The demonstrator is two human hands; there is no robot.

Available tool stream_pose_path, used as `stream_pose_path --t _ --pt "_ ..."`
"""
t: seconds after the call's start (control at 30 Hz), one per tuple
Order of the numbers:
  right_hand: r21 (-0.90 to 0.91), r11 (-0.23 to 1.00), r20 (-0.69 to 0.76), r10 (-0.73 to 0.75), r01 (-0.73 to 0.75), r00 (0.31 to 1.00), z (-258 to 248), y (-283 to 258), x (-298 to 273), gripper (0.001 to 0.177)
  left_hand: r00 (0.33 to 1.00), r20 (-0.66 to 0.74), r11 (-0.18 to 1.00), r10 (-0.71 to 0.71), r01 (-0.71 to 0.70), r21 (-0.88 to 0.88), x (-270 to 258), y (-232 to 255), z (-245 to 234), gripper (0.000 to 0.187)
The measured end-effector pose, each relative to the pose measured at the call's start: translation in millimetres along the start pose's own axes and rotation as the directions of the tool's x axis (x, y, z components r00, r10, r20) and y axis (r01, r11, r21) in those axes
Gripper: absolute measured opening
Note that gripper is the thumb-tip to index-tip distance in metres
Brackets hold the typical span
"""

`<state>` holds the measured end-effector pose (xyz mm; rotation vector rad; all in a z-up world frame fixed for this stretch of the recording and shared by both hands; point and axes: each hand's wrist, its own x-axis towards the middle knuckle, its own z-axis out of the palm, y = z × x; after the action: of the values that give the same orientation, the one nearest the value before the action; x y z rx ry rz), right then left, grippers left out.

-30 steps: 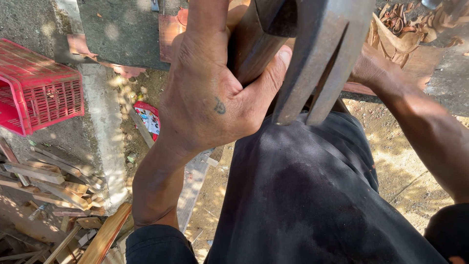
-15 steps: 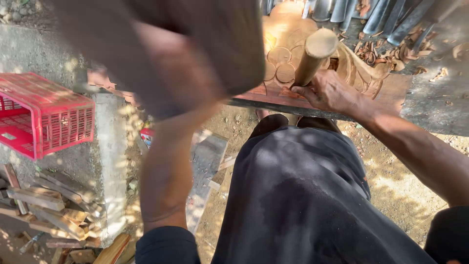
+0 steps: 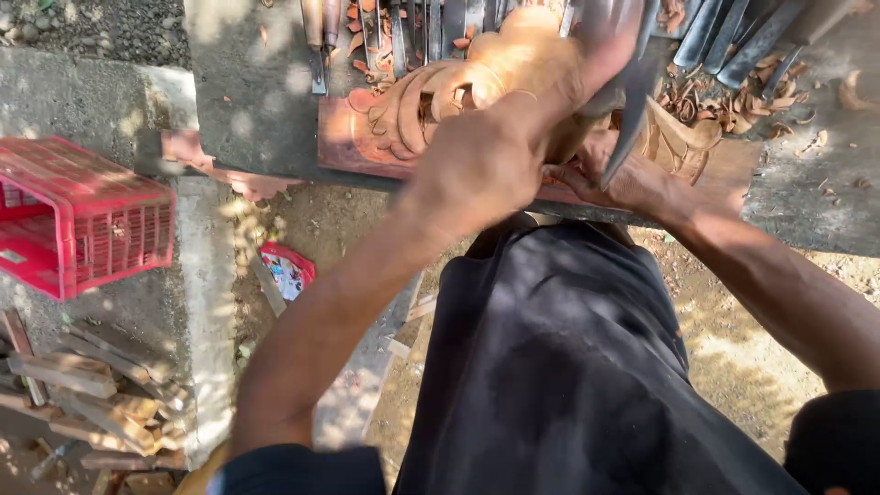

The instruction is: Intricate carving of a decorative wooden furniture panel using chisels and a hammer.

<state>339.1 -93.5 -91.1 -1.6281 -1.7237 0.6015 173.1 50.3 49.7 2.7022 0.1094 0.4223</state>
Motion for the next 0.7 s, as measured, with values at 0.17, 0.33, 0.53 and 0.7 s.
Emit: stream_pose_path --t 0.17,0.33,0.53,0.7 --pt "-0.104 0.988 0.141 0.132 -0.118 0.981 20.7 37.4 -12.5 0.023 0.996 0.078 0.999 -0.042 0.044 -0.024 19.4 6.3 -42.4 0.077" --pt "-0.106 0.967 0.158 0.248 -0.233 0.956 24.2 22.7 -24.8 0.021 0.989 -0.144 0.991 -0.043 0.023 -0.135 -3.8 -0.8 -8.4 0.079" --pt "-0.041 0.988 -0.022 0.148 -0.149 0.989 24.0 5.2 -25.1 0.02 0.999 -0.016 0.966 0.04 -0.043 -0.254 -8.5 -6.7 -29.7 0.094" --pt "0.616 0.73 0.06 0.332 -0.296 0.942 26.0 -1.5 -20.1 0.027 1.0 0.02 0.972 -0.013 0.018 -0.233 -31.0 -18.4 -27.3 0.101"
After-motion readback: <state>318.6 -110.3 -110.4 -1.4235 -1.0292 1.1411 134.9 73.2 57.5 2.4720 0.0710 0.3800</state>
